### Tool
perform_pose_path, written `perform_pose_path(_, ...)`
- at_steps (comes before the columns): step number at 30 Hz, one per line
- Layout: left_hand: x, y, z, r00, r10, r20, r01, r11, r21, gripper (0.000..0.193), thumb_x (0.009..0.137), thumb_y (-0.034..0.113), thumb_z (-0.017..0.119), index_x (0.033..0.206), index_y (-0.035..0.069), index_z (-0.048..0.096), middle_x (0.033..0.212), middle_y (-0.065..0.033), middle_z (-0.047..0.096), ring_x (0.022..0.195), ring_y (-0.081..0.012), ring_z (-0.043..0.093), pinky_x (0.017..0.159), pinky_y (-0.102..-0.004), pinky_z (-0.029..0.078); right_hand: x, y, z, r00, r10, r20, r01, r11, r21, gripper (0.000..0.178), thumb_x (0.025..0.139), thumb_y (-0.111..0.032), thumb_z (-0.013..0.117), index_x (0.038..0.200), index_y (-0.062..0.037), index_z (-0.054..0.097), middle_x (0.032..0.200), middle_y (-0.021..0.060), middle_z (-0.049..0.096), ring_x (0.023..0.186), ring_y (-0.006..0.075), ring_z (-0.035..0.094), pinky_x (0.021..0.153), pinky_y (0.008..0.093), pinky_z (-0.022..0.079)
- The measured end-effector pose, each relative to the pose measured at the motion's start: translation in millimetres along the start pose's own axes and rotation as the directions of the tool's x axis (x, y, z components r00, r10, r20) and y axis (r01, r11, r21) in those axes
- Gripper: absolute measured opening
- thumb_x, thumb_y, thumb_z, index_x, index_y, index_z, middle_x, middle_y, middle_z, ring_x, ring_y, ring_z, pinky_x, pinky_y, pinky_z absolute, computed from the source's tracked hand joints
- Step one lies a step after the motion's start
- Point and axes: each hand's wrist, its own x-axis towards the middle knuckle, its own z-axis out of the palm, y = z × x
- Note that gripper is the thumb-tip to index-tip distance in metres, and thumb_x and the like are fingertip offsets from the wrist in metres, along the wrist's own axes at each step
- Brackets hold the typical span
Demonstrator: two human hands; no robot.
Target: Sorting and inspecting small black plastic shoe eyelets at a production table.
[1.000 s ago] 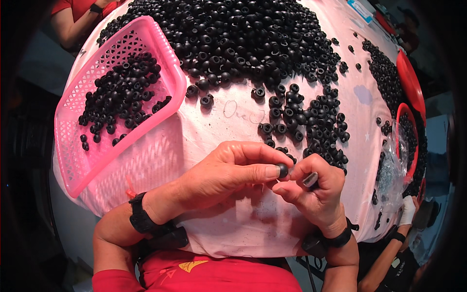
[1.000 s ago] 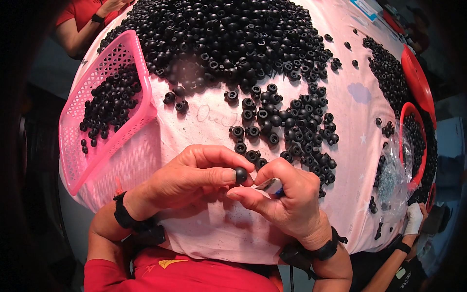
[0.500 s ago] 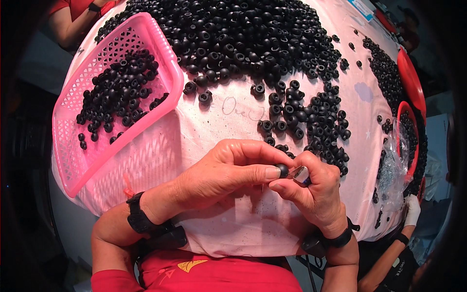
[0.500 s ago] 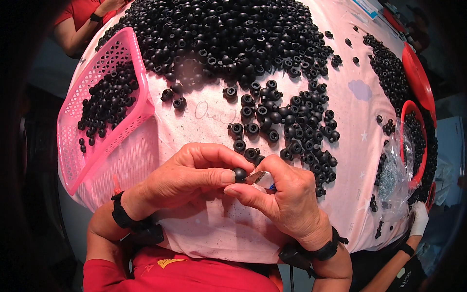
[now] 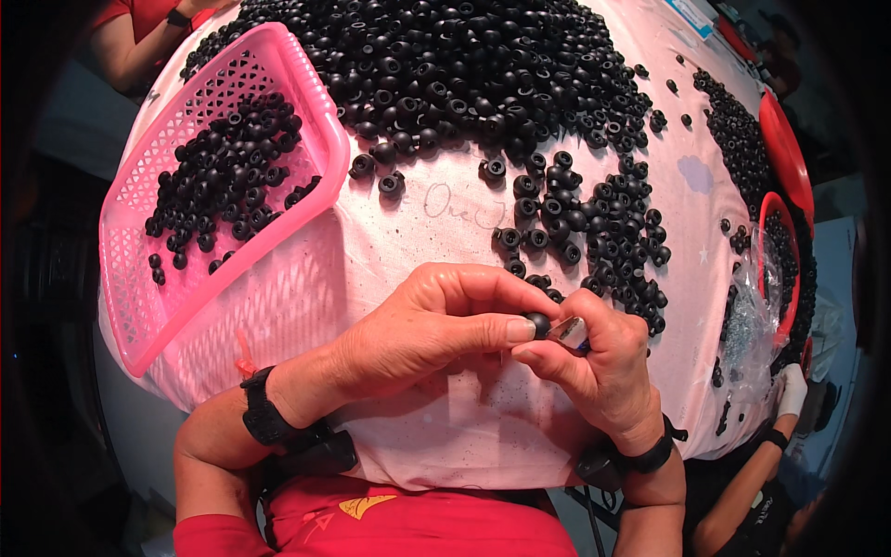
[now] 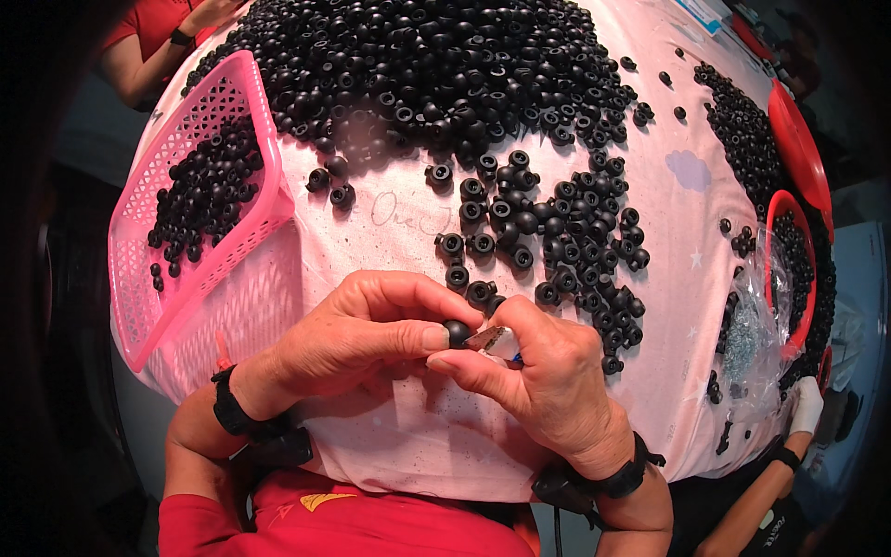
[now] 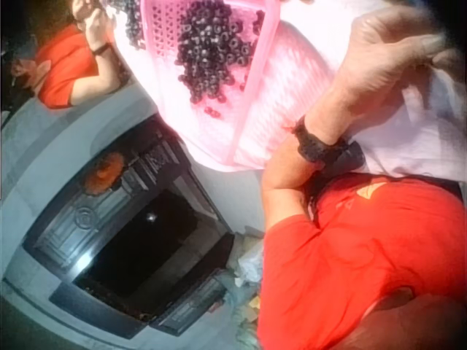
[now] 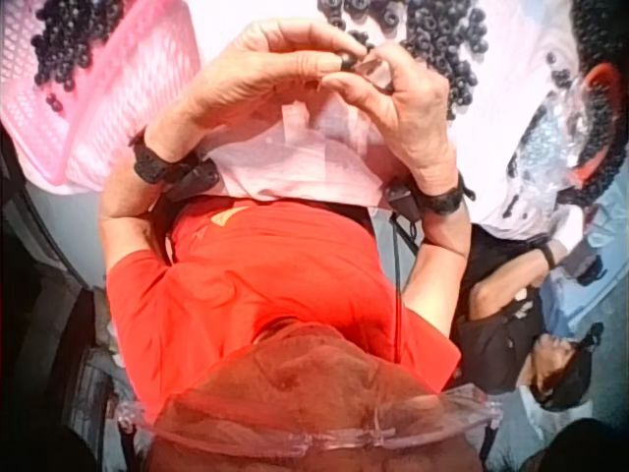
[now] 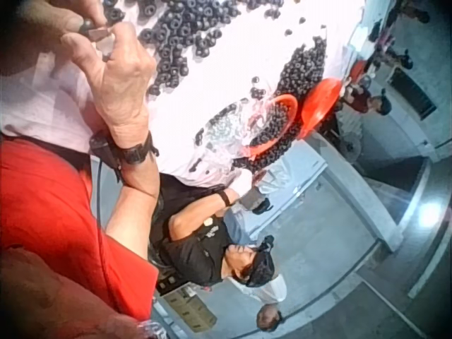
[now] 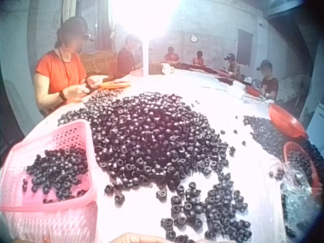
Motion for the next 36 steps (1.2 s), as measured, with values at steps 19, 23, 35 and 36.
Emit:
perform_pose_path(19, -0.7, -3.9, 1.5, 0.998, 0.043, -0.044, -0.04, 0.998, 0.05, 0.024, 0.093, 0.008, 0.061, 0.115, 0.0, 0.061, 0.106, -0.0073, 0.065, 0.086, -0.0099, 0.063, 0.073, -0.0261, 0.054, -1.0, 2.8, 0.6, 0.998, -0.055, 0.026, 0.056, 0.997, -0.046, 0.041, 0.077, -0.042, 0.076, 0.082, -0.004, 0.061, 0.062, 0.0097, 0.059, 0.054, 0.0235, 0.064, 0.047, 0.031, 0.047)
perform_pose_path(23, -0.1, -5.4, 1.2, 0.996, 0.071, -0.045, -0.068, 0.995, 0.068, 0.024, 0.093, 0.008, 0.061, 0.115, -0.001, 0.061, 0.106, -0.0075, 0.065, 0.086, -0.0104, 0.063, 0.073, -0.0271, 0.055, -0.3, 1.0, -1.6, 0.997, -0.044, 0.057, 0.045, 0.999, -0.025, 0.038, 0.078, -0.038, 0.076, 0.083, -0.004, 0.061, 0.064, 0.0104, 0.06, 0.055, 0.025, 0.064, 0.048, 0.0315, 0.047)
perform_pose_path(35, -1.1, -7.0, 4.7, 0.993, 0.092, -0.07, -0.089, 0.995, 0.034, 0.022, 0.093, 0.007, 0.06, 0.113, -0.001, 0.061, 0.106, -0.0075, 0.065, 0.088, -0.0118, 0.063, 0.074, -0.0289, 0.056, 0.3, -1.9, -1.3, 0.996, -0.032, 0.077, 0.027, 0.998, 0.063, 0.035, 0.079, -0.035, 0.076, 0.08, -0.0041, 0.061, 0.065, 0.011, 0.063, 0.054, 0.0231, 0.065, 0.048, 0.0306, 0.048)
perform_pose_path(36, -1.4, -5.6, 6.0, 0.995, 0.08, -0.058, -0.079, 0.997, 0.027, 0.022, 0.093, 0.007, 0.06, 0.113, -0.001, 0.061, 0.105, -0.0077, 0.065, 0.088, -0.012, 0.064, 0.074, -0.029, 0.056, -0.6, -2.4, -1.3, 0.997, -0.032, 0.076, 0.027, 0.998, 0.062, 0.035, 0.079, -0.035, 0.076, 0.08, -0.0041, 0.061, 0.065, 0.011, 0.063, 0.054, 0.0231, 0.065, 0.048, 0.0306, 0.048)
